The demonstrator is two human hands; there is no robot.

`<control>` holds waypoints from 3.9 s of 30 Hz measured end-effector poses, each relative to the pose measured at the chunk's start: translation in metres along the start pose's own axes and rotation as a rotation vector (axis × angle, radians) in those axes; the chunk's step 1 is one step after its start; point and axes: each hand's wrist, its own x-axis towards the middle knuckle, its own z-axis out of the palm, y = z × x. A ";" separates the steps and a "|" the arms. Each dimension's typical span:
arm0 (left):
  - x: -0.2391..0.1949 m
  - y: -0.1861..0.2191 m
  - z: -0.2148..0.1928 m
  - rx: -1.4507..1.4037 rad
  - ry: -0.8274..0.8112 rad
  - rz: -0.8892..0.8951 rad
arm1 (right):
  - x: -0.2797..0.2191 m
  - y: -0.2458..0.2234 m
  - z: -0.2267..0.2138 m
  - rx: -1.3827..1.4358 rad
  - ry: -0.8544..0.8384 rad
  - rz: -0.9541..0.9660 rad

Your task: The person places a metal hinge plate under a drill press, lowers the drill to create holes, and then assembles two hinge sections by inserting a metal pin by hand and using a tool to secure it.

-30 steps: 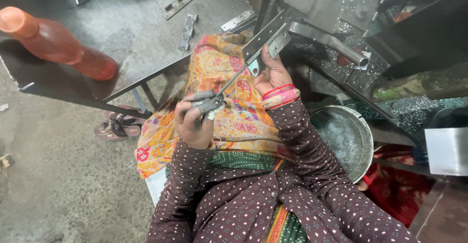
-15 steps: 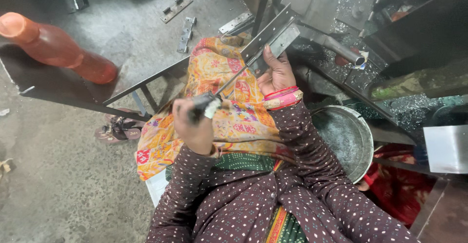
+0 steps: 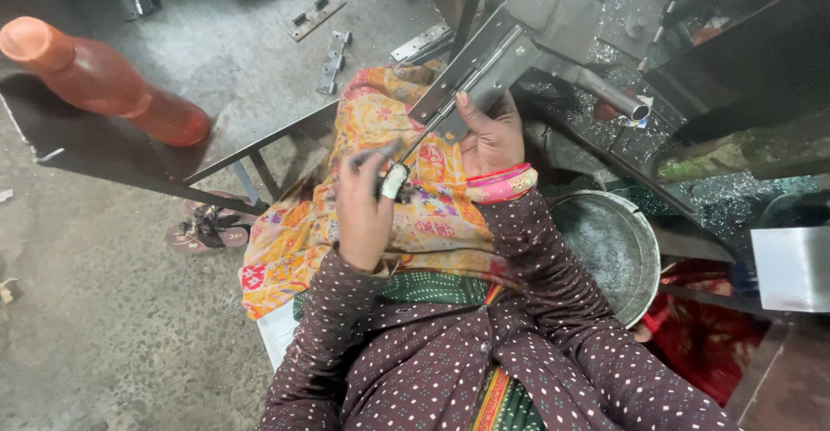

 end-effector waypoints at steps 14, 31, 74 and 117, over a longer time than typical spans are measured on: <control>0.000 -0.021 0.018 0.070 0.217 0.180 | -0.014 -0.017 0.033 -0.299 -0.087 -0.251; 0.068 0.022 0.017 -0.430 0.101 0.160 | 0.003 -0.103 0.128 -0.448 -0.317 -0.306; 0.063 0.062 0.005 -0.362 0.144 0.195 | 0.013 -0.128 0.122 -0.371 -0.363 -0.284; 0.053 -0.013 -0.002 -1.160 0.127 -0.161 | 0.073 0.000 -0.020 0.310 0.129 0.442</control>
